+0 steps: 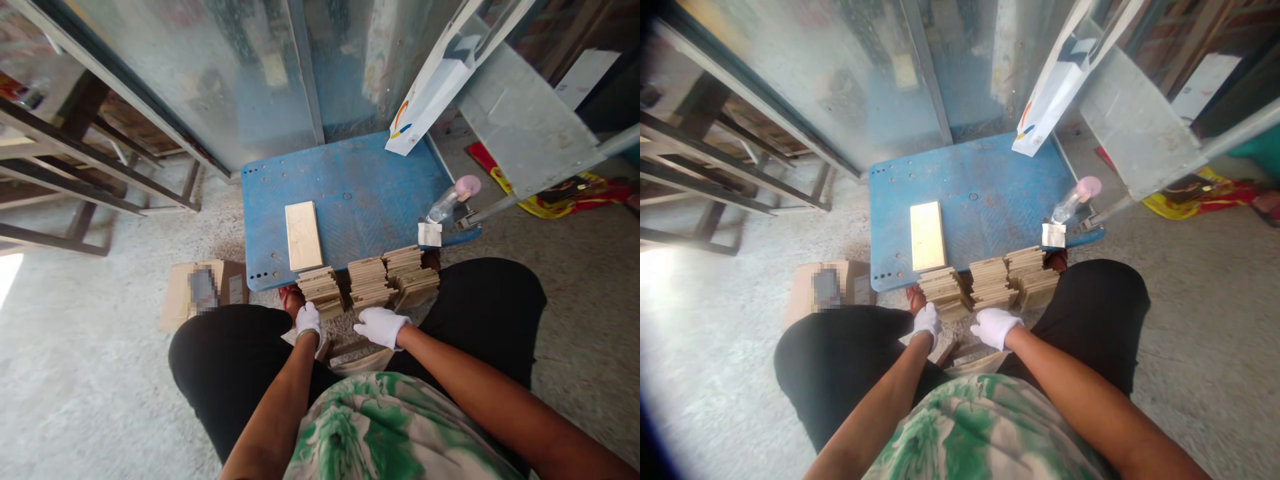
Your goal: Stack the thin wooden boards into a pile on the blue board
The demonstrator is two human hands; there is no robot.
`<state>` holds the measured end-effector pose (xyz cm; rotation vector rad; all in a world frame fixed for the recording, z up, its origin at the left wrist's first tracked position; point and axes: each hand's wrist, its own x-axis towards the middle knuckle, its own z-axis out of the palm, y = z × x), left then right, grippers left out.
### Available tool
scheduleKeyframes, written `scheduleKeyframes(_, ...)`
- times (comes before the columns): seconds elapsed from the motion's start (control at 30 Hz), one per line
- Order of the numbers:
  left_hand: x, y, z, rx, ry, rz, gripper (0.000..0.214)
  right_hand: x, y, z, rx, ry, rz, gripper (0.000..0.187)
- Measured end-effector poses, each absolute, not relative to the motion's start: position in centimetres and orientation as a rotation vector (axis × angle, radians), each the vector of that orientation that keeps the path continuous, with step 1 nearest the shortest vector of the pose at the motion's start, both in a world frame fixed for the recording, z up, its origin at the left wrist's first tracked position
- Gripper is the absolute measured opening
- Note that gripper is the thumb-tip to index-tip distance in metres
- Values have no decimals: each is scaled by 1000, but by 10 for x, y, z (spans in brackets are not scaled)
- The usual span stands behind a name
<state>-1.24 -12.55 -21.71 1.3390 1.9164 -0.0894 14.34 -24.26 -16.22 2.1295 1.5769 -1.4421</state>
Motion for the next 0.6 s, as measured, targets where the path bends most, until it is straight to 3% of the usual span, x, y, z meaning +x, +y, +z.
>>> scheduleKeyframes(0.6, -10, -123, -227, 1308, 1925, -95, 34, 143, -244, -164, 2105, 1568, -1419, 43)
